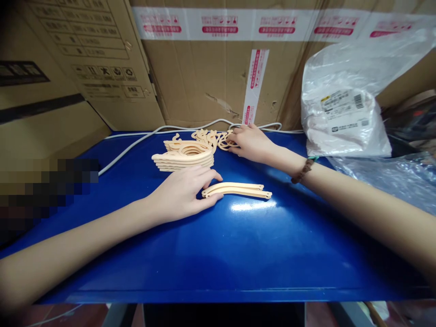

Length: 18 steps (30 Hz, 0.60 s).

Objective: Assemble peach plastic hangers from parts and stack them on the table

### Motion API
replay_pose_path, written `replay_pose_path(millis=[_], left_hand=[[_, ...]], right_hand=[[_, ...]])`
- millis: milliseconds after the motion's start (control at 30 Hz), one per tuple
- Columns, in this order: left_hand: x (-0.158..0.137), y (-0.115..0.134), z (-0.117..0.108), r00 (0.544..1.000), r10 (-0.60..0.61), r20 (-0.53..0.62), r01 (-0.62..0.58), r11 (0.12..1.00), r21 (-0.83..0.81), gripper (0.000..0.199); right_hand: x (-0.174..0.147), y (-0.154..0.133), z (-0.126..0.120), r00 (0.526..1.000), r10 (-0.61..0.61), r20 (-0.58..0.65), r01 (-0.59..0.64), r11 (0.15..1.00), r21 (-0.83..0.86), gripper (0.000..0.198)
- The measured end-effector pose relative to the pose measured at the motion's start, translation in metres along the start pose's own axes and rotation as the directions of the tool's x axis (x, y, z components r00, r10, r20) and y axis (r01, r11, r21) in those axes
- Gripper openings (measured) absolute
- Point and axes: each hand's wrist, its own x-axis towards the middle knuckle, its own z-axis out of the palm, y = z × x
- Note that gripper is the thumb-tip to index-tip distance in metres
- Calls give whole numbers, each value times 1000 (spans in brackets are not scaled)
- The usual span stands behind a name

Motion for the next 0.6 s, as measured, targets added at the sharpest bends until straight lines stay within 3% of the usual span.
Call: replay_pose_path(millis=[367,500,600], left_hand=[[0,0,0,1000,4,3,-4,1000,1,26],[0,0,-1,1000,-1,8,2,1000,-7,26],[-1,0,-1,1000,0,14,0,1000,-11,26]], right_hand=[[6,-6,-4,1000,-3,-28,5,996,90,29],[10,-1,-7,998,36,-52,-27,984,177,26],[12,5,-12,987,114,-110,-72,940,332,23]])
